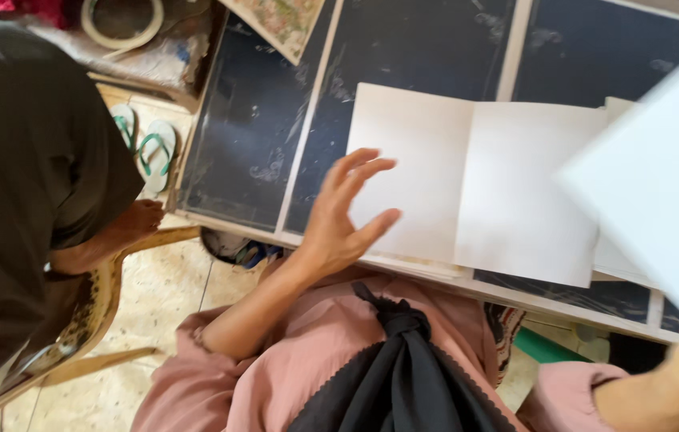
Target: The person inserts printed paper sheets into book covers at a work table. They pick up a cover, place a stack of pages inside, and smooth the edges with a red tool before moving the finished item aside.
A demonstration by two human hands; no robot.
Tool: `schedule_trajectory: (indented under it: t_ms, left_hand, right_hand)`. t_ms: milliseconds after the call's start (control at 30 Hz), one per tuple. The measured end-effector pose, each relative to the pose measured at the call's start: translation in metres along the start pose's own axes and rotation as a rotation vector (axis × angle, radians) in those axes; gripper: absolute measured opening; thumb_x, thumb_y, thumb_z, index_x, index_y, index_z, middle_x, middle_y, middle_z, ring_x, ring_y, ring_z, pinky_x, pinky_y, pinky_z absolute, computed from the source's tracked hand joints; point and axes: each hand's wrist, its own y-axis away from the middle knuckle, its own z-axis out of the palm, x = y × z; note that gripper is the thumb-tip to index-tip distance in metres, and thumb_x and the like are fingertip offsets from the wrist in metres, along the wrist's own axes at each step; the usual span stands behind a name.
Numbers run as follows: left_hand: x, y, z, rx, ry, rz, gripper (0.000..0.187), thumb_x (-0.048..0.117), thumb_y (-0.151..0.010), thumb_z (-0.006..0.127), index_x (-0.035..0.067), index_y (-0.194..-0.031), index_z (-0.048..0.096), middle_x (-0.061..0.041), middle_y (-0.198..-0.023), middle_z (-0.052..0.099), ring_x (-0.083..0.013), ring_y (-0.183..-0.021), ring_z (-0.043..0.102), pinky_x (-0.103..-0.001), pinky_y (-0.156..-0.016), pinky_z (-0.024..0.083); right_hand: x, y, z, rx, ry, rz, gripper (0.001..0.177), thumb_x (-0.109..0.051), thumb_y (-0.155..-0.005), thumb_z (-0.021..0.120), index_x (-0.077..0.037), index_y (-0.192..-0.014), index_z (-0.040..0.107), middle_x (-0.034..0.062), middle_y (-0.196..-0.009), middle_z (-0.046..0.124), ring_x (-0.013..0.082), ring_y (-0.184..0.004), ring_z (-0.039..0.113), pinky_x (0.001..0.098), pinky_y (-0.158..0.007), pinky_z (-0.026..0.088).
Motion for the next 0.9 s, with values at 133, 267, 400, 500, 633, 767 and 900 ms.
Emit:
schedule_trajectory:
  t_ms: [133,267,400,500,633,767,900]
  left_hand:
    - [-0.010,0.006,0.005,-0.075,0.193,-0.148,0.053,0.040,-0.088,0.060,0.024,-0.135,0.042,-0.006,-0.143,0.043,-0.0238,-0.133,0.044,-0.038,-0.096,0.046]
    - [-0.043,0.022,-0.002,0.119,0.161,-0.158,0.048,0.011,-0.090,0.065,0.020,-0.133,0.046,-0.010,-0.110,0.065,-0.0100,-0.080,0.069,-0.023,-0.075,0.056]
    - [-0.066,0.030,-0.008,0.095,0.022,-0.094,0.042,0.000,-0.086,0.067,0.015,-0.124,0.056,-0.008,-0.126,0.058,-0.0124,-0.086,0.062,-0.024,-0.076,0.059]
    - [-0.084,0.033,-0.008,0.042,-0.163,-0.053,0.049,0.008,-0.086,0.069,0.020,-0.129,0.051,-0.008,-0.129,0.057,-0.0257,-0.111,0.056,-0.039,-0.092,0.050]
    - [-0.102,0.032,-0.004,0.038,-0.248,0.031,0.045,0.013,-0.091,0.067,0.018,-0.132,0.050,-0.006,-0.132,0.055,-0.0288,-0.106,0.048,-0.043,-0.094,0.046]
    - [-0.108,0.031,0.000,0.039,-0.384,0.011,0.044,0.019,-0.090,0.065,0.023,-0.132,0.052,0.002,-0.129,0.057,-0.0254,-0.111,0.047,-0.040,-0.091,0.039]
    - [-0.104,0.030,0.004,0.036,-0.565,0.013,0.045,0.023,-0.085,0.066,0.025,-0.129,0.056,0.004,-0.130,0.055,-0.0266,-0.113,0.047,-0.040,-0.088,0.040]
  right_hand:
    - [-0.210,-0.150,-0.277,-0.078,-1.558,0.344,0.034,-0.009,-0.108,0.079,0.005,-0.114,0.049,0.0131,-0.092,0.049,0.0197,-0.077,0.046,0.0332,-0.076,0.040]
    - [-0.270,-0.157,-0.294,-0.306,-1.485,0.084,0.019,-0.006,-0.096,0.076,0.007,-0.098,0.062,0.0074,-0.072,0.052,0.0168,-0.066,0.047,0.0299,-0.067,0.042]
    - [-0.296,-0.161,-0.294,-0.332,-1.263,-0.094,0.027,-0.009,-0.093,0.081,-0.002,-0.084,0.057,0.0032,-0.061,0.039,0.0174,-0.056,0.033,0.0302,-0.057,0.031]
    - [-0.305,-0.163,-0.295,-0.285,-1.192,-0.154,0.025,-0.007,-0.089,0.079,-0.004,-0.112,0.069,0.0031,-0.070,0.055,0.0188,-0.061,0.048,0.0316,-0.063,0.042]
    - [-0.311,-0.162,-0.288,-0.205,-1.122,-0.210,0.031,-0.005,-0.080,0.086,0.001,-0.106,0.069,0.0101,-0.079,0.059,0.0255,-0.070,0.056,0.0370,-0.064,0.044]
    - [-0.313,-0.156,-0.270,-0.142,-1.040,-0.237,0.035,-0.018,-0.076,0.087,-0.002,-0.102,0.070,0.0078,-0.088,0.051,0.0285,-0.080,0.056,0.0379,-0.069,0.046]
    - [-0.314,-0.157,-0.276,-0.130,-0.920,-0.266,0.039,-0.028,-0.075,0.086,-0.002,-0.099,0.070,0.0074,-0.092,0.048,0.0277,-0.084,0.055,0.0350,-0.070,0.045]
